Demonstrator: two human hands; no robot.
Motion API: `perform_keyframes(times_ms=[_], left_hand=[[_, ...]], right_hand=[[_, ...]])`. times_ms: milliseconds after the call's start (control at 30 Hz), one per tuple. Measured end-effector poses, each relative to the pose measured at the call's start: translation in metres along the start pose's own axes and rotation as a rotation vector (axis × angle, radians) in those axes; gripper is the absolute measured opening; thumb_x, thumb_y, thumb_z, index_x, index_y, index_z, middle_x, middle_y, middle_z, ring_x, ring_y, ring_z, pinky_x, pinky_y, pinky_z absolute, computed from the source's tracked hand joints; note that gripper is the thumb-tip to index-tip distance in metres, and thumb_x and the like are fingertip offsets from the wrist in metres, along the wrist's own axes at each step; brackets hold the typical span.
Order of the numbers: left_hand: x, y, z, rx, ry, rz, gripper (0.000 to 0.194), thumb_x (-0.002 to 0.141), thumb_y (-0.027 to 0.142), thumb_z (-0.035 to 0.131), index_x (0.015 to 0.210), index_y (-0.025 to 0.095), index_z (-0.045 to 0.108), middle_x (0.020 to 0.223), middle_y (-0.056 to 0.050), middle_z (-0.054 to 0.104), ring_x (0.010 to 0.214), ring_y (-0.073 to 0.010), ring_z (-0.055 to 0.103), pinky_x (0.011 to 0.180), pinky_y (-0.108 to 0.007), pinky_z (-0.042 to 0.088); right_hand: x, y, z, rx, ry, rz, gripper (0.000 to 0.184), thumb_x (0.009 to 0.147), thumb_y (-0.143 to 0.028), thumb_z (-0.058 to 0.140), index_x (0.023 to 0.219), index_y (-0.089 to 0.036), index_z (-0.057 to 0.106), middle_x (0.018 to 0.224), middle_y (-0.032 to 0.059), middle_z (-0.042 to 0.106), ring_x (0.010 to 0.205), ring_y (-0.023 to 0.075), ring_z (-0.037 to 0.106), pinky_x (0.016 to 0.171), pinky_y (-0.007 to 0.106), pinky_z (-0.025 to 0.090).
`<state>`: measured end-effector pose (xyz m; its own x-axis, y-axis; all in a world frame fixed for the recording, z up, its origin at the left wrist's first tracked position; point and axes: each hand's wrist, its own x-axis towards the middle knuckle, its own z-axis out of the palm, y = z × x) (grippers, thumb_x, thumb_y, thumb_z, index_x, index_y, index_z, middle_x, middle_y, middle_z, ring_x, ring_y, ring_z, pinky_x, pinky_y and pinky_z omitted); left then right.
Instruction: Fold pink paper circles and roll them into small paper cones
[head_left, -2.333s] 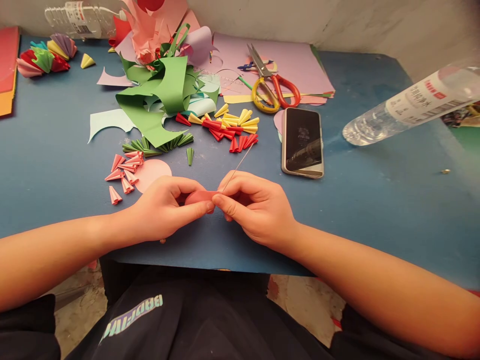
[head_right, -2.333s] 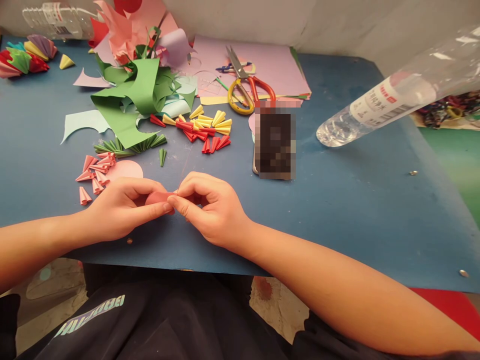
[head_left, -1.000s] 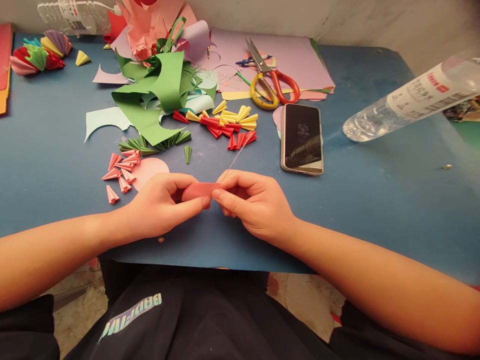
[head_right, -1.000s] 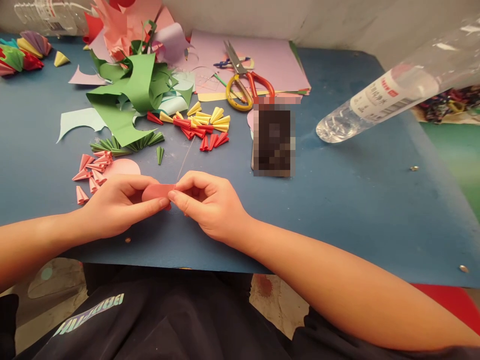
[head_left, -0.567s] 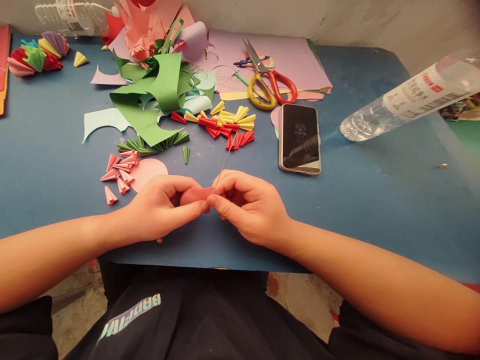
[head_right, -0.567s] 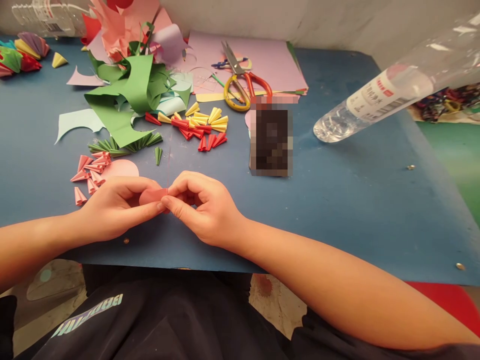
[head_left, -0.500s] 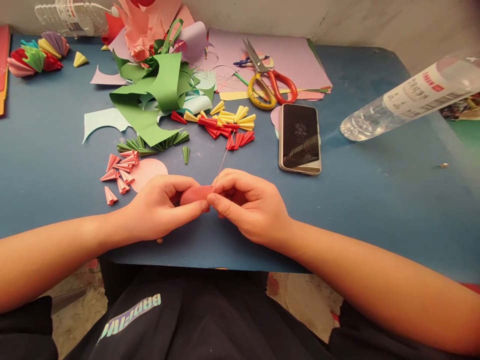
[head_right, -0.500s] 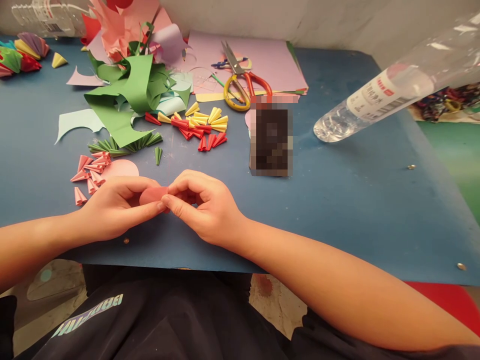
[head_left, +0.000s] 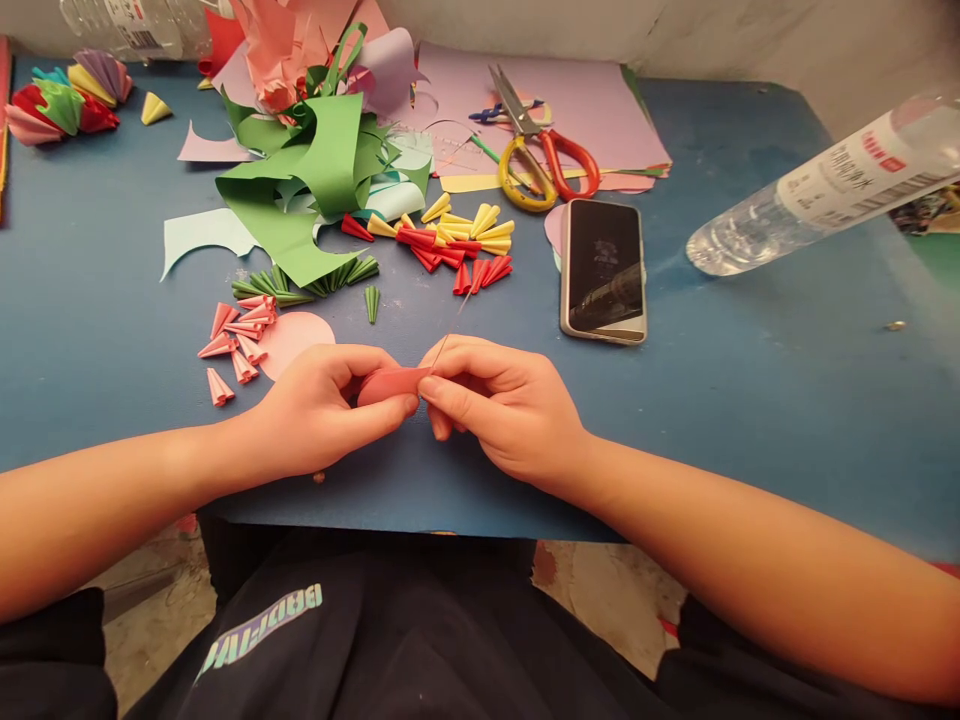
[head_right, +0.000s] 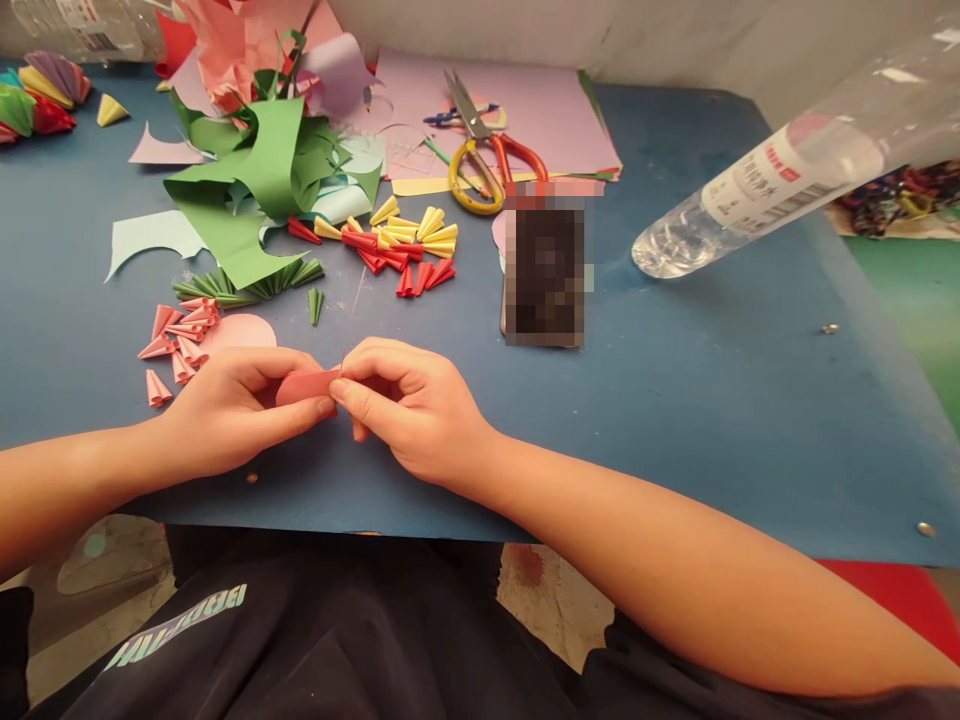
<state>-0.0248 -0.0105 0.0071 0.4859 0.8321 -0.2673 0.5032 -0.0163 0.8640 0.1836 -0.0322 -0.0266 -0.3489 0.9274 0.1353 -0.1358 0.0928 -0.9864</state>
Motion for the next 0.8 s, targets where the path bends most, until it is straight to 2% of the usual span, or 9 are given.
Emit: perform_keyframes(times_ms=[167,567,800], left_hand=[[-0.0003,-0.0026,-0.0005,-0.058,-0.024,-0.021,0.029,0.086,0.041,0.069,0.077,0.014,0.066,0.064,0.003,0.048,0.056,-0.0091,0.040,0.047,-0.023,0.031],[0.0004,0.0004,0.0003,-0.065,-0.012,-0.030,0.027,0.084,0.039,0.071,0.074,0.015,0.064,0.063,0.003,0.048,0.056,-0.0086,0.040,0.047,-0.021,0.031],[-0.0002,-0.0005,0.0010,-0.052,-0.006,-0.006,0.023,0.083,0.036,0.070,0.073,0.016,0.061,0.061,0.004,0.045,0.053,-0.0089,0.040,0.044,-0.021,0.031]], right_hand=[[-0.0002,-0.0019,-0.0001,0.027,-0.017,0.041,0.013,0.098,-0.015,0.067,0.085,-0.014,0.072,0.085,-0.0004,0.063,0.059,0.0059,0.063,0.059,0.022,0.051],[-0.0005,-0.0013,-0.0012,-0.013,-0.030,0.038,0.015,0.100,-0.022,0.067,0.087,-0.016,0.073,0.084,0.0010,0.065,0.058,0.0076,0.061,0.056,0.025,0.048],[0.0003,0.0033,-0.0009,-0.055,0.131,0.017,0.008,0.087,-0.020,0.080,0.082,-0.018,0.075,0.082,0.0014,0.071,0.077,0.0132,0.065,0.069,0.027,0.054]])
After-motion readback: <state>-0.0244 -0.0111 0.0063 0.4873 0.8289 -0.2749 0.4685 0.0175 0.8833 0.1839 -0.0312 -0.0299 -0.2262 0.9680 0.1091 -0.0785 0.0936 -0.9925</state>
